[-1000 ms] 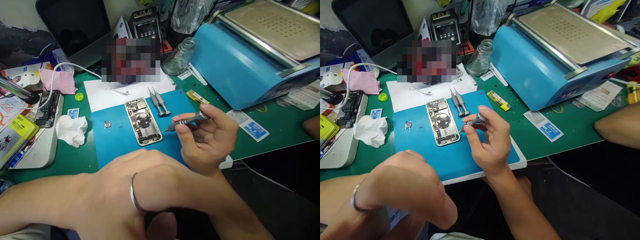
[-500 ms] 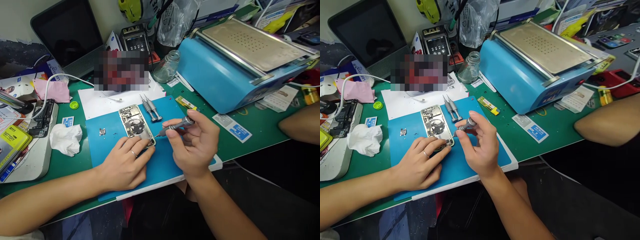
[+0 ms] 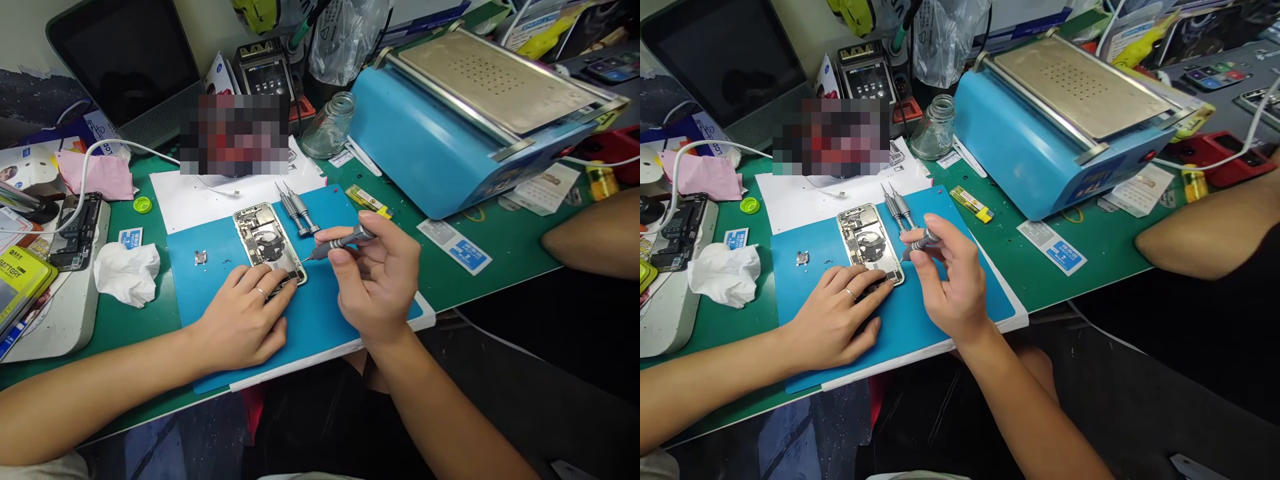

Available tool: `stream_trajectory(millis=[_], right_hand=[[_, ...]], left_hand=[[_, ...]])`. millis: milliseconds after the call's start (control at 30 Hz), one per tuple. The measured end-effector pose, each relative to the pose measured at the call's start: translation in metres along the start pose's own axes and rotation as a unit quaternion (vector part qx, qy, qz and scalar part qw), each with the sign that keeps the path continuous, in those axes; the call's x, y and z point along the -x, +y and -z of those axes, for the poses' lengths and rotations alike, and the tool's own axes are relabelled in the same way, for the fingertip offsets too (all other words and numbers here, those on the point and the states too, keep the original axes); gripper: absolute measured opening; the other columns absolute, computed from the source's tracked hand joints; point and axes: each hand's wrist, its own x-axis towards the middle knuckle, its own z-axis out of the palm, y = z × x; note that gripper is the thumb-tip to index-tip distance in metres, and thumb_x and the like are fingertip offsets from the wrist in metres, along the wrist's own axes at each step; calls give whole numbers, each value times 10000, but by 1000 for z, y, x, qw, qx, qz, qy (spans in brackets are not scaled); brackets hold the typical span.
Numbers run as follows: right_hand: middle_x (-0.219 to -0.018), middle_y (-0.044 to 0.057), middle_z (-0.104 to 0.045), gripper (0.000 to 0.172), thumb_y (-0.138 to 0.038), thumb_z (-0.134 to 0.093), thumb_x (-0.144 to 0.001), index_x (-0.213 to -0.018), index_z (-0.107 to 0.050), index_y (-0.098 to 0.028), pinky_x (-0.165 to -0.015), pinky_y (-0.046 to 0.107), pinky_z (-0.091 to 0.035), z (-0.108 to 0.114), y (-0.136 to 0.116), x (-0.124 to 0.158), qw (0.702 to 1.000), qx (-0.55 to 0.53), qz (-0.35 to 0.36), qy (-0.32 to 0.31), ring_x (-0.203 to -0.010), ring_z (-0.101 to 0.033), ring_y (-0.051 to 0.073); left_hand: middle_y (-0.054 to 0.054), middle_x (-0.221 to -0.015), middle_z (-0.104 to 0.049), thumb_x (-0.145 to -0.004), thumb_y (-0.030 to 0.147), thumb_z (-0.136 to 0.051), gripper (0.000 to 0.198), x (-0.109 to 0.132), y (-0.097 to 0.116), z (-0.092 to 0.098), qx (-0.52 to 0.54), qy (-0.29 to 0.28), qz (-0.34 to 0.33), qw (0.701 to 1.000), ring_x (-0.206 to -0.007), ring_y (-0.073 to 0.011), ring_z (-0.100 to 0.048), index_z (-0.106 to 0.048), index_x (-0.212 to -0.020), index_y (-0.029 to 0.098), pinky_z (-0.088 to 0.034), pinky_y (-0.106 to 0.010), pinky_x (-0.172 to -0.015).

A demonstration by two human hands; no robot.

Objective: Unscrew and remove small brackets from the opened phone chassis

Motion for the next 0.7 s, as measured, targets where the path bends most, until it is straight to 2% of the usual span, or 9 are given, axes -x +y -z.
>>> stream_trajectory(millis=[133, 267, 700], right_hand=[[-1151, 47, -719, 562, -120, -573, -967, -1470, -447, -337, -822, 352, -675, 0, 1, 0, 999, -15, 24, -15, -1029, -741, 190], [-1136, 37, -718, 535, -154, -561, -982, -1462, -438, -356, -817, 358, -678, 0, 1, 0, 1000, -10, 18, -17, -1011, -743, 190], [-1189, 60, -732, 572, -111, -601, -953, -1465, -473, -332, -799, 343, -684, 1, 1, 4, 999, -9, 13, -35, -994, -747, 187]], left_hand=[[-178, -1344, -634, -990, 283, -474, 464, -1, -1, -1, 10, 7, -6, 1000, -1199, -328, -559, -578, -1389, 69, -464, -475, -967], [-176, -1342, -641, -997, 279, -473, 464, -1, -1, -1, 14, 1, -6, 1000, -1198, -330, -561, -570, -1398, 66, -467, -481, -963], [-170, -1338, -644, -1000, 266, -476, 442, -1, -1, -1, 17, 7, -6, 1000, -1200, -326, -561, -592, -1374, 60, -473, -468, -968]])
